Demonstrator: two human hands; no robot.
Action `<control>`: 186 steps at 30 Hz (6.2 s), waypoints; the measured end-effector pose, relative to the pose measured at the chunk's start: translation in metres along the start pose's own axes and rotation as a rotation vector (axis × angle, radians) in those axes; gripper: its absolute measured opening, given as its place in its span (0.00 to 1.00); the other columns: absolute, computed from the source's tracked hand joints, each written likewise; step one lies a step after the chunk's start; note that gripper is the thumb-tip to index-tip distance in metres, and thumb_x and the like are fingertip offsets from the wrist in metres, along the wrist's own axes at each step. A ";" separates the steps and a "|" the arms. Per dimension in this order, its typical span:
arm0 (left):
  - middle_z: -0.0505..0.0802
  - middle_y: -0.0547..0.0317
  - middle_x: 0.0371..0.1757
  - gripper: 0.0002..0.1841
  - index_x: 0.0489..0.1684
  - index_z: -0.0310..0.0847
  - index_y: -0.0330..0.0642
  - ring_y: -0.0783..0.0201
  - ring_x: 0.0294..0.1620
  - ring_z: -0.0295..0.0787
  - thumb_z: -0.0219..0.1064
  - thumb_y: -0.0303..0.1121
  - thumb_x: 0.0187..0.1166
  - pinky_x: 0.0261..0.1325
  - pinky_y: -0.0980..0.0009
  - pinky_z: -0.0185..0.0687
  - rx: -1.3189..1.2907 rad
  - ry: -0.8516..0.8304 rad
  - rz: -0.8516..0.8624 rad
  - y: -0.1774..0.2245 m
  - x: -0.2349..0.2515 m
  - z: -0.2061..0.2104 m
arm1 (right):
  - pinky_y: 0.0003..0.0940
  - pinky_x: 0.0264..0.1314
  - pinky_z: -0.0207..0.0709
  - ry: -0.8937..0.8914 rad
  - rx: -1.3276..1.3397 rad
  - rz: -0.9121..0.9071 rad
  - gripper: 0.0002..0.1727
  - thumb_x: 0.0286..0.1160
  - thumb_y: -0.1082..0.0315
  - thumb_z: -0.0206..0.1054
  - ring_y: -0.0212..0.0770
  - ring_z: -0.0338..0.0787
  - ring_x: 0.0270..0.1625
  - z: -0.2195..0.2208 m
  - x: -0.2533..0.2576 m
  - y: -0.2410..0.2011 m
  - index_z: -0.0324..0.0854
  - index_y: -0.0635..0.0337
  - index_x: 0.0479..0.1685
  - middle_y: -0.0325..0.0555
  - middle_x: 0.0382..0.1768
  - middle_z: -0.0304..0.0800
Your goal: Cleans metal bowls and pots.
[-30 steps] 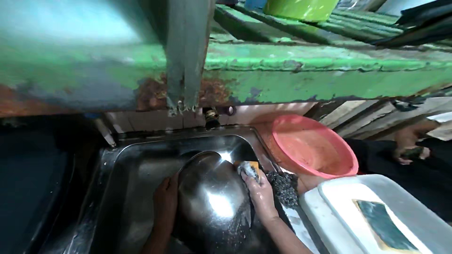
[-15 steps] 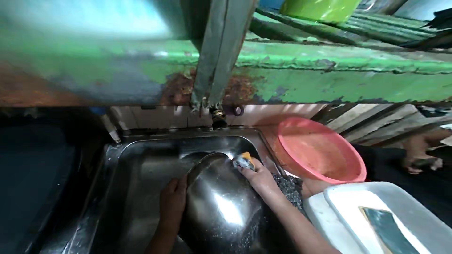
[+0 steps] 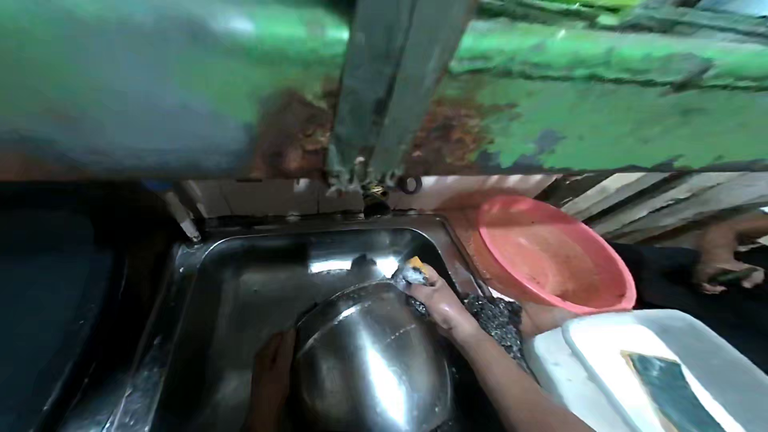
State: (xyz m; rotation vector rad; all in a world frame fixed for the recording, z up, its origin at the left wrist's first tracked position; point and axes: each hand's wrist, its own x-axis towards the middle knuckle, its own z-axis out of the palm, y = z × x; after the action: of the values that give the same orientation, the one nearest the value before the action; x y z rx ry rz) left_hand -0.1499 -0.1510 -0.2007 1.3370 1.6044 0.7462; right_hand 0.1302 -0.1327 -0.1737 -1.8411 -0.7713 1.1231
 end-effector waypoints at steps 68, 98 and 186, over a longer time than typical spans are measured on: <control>0.92 0.37 0.51 0.22 0.54 0.87 0.28 0.47 0.58 0.88 0.52 0.39 0.91 0.66 0.48 0.78 0.245 -0.168 0.147 0.057 -0.001 0.000 | 0.52 0.77 0.74 -0.272 -0.799 -0.411 0.25 0.61 0.56 0.81 0.47 0.87 0.67 0.050 -0.062 -0.063 0.89 0.50 0.61 0.45 0.56 0.92; 0.91 0.37 0.50 0.25 0.56 0.86 0.31 0.46 0.55 0.88 0.50 0.46 0.94 0.63 0.45 0.79 0.110 -0.014 -0.036 0.051 0.021 0.022 | 0.60 0.76 0.76 0.265 -0.670 -1.004 0.22 0.68 0.50 0.71 0.55 0.87 0.73 0.041 -0.097 0.037 0.92 0.54 0.54 0.52 0.63 0.93; 0.89 0.42 0.50 0.20 0.56 0.83 0.22 0.63 0.52 0.84 0.49 0.32 0.91 0.62 0.65 0.78 -0.102 0.005 -0.039 -0.015 0.004 0.002 | 0.35 0.45 0.84 -0.045 0.138 -0.034 0.27 0.76 0.74 0.70 0.35 0.88 0.44 -0.006 0.011 0.016 0.72 0.54 0.76 0.44 0.51 0.88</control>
State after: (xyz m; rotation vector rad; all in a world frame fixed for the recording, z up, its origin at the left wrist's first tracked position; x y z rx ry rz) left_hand -0.1541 -0.1505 -0.2154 1.2282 1.5714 0.7975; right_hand 0.1418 -0.1337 -0.1907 -1.6880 -0.7295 1.1700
